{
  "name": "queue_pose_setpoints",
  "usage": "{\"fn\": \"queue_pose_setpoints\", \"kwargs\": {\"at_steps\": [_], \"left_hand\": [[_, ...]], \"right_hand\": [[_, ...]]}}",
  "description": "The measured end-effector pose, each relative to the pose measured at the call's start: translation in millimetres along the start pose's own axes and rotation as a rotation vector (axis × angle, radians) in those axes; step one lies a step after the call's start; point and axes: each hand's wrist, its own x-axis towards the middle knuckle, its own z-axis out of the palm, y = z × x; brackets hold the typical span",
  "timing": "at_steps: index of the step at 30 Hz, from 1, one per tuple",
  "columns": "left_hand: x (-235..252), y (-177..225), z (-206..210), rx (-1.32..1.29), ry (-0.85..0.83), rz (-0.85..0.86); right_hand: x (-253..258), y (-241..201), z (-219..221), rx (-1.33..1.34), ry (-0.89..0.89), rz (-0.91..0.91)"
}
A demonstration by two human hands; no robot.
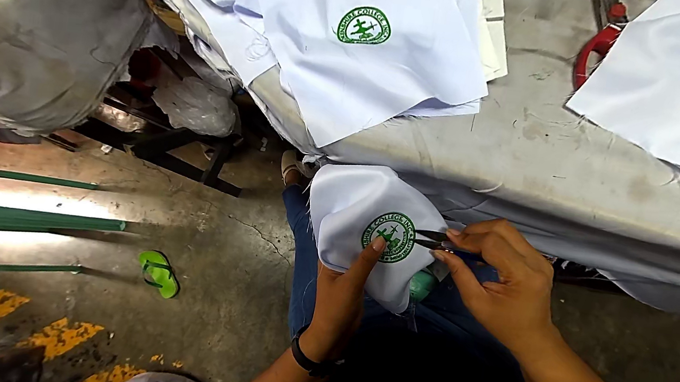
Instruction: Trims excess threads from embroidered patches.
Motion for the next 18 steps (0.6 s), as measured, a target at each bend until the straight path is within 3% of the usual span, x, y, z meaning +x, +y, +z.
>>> {"fn": "queue_pose_setpoints", "kwargs": {"at_steps": [7, 13, 18], "left_hand": [[-0.9, 0.4, -0.7, -0.063, -0.028, -0.038], [-0.9, -0.3, -1.9, -0.064, -0.024, -0.067], [-0.2, 1.1, -5.1, -0.026, -0.062, -0.035]], "right_hand": [[-4.2, -1.0, 8.0, 0.195, 0.022, 0.164], [-4.8, -0.5, 6.9, 0.055, 0.056, 0.033], [-4.1, 0.5, 6.0, 0.194, -0.009, 0.146]]}}
